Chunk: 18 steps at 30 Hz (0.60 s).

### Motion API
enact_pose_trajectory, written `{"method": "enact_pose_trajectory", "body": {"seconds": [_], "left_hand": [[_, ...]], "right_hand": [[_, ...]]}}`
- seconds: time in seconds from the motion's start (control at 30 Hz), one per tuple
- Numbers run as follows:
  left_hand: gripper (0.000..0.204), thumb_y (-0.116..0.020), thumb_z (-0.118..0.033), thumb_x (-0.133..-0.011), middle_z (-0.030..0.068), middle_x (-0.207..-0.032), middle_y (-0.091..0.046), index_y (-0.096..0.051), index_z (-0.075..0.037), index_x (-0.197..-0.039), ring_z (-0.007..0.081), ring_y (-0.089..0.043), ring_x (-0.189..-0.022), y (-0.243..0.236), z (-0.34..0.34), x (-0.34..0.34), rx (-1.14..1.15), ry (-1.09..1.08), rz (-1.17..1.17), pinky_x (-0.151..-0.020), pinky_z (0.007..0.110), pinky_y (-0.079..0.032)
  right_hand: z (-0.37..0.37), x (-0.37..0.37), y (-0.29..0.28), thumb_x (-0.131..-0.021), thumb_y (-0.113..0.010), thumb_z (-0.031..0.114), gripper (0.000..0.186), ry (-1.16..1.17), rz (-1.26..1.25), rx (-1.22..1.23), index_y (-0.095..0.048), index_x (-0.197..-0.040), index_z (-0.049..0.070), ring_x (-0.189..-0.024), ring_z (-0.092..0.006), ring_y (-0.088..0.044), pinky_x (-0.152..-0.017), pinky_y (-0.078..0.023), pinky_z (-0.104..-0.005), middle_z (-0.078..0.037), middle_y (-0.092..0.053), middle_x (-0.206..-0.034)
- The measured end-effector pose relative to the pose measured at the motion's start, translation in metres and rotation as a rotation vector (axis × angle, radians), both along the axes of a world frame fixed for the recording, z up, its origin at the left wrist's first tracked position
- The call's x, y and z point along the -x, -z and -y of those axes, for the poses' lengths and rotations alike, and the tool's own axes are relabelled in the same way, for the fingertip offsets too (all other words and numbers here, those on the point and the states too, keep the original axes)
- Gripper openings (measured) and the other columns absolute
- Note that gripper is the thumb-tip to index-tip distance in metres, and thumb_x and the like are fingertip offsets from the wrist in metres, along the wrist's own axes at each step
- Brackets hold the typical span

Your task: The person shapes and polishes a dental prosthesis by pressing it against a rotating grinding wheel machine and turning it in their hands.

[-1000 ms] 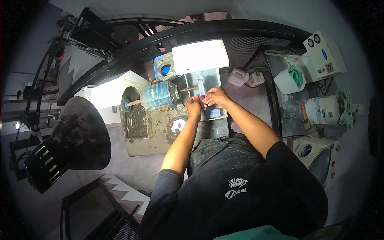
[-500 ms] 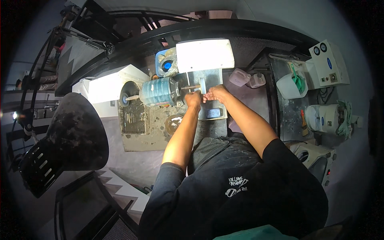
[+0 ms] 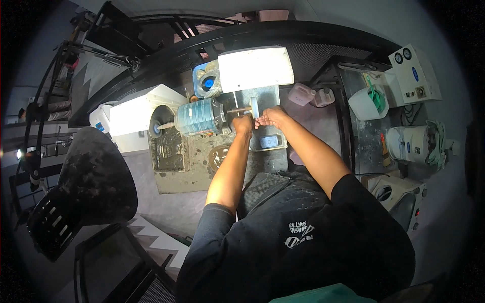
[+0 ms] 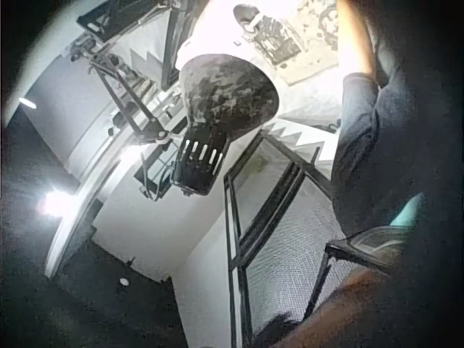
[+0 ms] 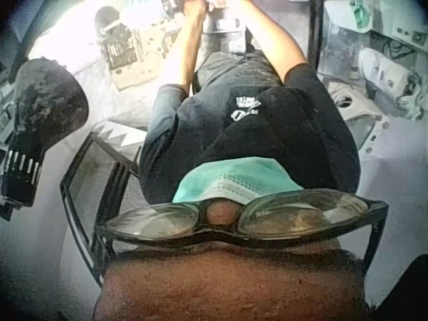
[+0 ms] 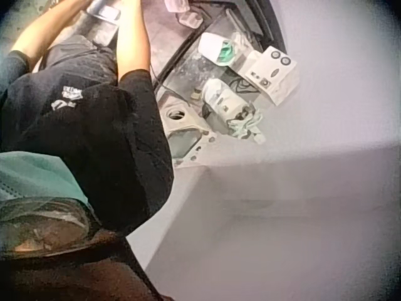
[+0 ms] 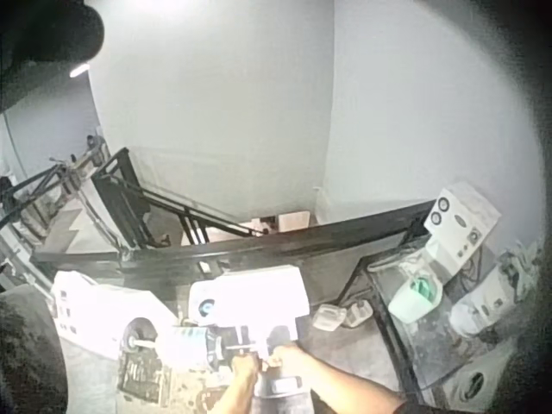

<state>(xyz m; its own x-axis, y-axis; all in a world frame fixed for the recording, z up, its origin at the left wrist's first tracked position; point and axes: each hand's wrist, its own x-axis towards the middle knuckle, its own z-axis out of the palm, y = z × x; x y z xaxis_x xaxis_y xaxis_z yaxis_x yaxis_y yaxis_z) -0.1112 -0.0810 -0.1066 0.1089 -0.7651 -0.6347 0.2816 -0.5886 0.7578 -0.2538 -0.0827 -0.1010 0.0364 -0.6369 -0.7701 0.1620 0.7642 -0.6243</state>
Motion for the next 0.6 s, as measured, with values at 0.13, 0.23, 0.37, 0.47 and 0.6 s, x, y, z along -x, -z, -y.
{"method": "enact_pose_trajectory", "body": {"seconds": [0.13, 0.23, 0.37, 0.47, 0.6], "left_hand": [[0.017, -0.055, 0.000, -0.086, 0.0169, -0.063, -0.062, -0.062, 0.010, -0.075, 0.0229, -0.058, -0.045, 0.003, 0.002, -0.005, -0.011, 0.036, 0.046, -0.038, 0.033, -0.045], [0.018, -0.056, -0.002, -0.088, 0.0161, -0.064, -0.063, -0.063, 0.011, -0.078, 0.0219, -0.059, -0.046, 0.006, 0.003, -0.011, 0.010, 0.077, 0.048, -0.039, 0.033, -0.045], [0.017, -0.056, -0.002, -0.088, 0.0161, -0.064, -0.063, -0.063, 0.010, -0.078, 0.0221, -0.058, -0.046, 0.005, 0.003, -0.010, 0.001, 0.079, 0.035, -0.038, 0.033, -0.045], [0.017, -0.055, -0.001, -0.088, 0.0169, -0.064, -0.063, -0.063, 0.011, -0.078, 0.0229, -0.058, -0.046, 0.001, 0.002, -0.005, -0.017, 0.064, 0.028, -0.038, 0.034, -0.045], [0.017, -0.057, 0.001, -0.082, 0.0179, -0.061, -0.061, -0.060, 0.010, -0.069, 0.0249, -0.059, -0.043, 0.000, 0.003, -0.002, -0.005, 0.002, 0.001, -0.036, 0.035, -0.046]], "right_hand": [[0.000, -0.004, 0.002, -0.094, -0.044, 0.008, 0.025, -0.029, -0.003, 0.026, -0.064, -0.086, -0.004, -0.074, -0.0221, -0.071, -0.069, -0.061, -0.0308, -0.017, -0.071, -0.089], [0.000, -0.006, 0.003, -0.093, -0.044, 0.008, 0.025, -0.011, 0.023, 0.031, -0.064, -0.087, -0.006, -0.074, -0.0227, -0.071, -0.068, -0.061, -0.0308, -0.018, -0.071, -0.089], [0.001, -0.005, 0.004, -0.093, -0.045, 0.007, 0.024, 0.019, 0.045, 0.012, -0.065, -0.088, -0.006, -0.075, -0.0237, -0.071, -0.068, -0.062, -0.0314, -0.019, -0.071, -0.090], [0.000, -0.003, 0.003, -0.093, -0.045, 0.007, 0.024, 0.033, 0.020, 0.002, -0.065, -0.088, -0.005, -0.076, -0.0242, -0.071, -0.069, -0.062, -0.0319, -0.019, -0.071, -0.090], [-0.001, -0.002, -0.002, -0.095, -0.046, 0.008, 0.024, 0.036, 0.007, 0.022, -0.065, -0.087, -0.004, -0.076, -0.0240, -0.071, -0.069, -0.062, -0.0313, -0.019, -0.071, -0.089]]}}
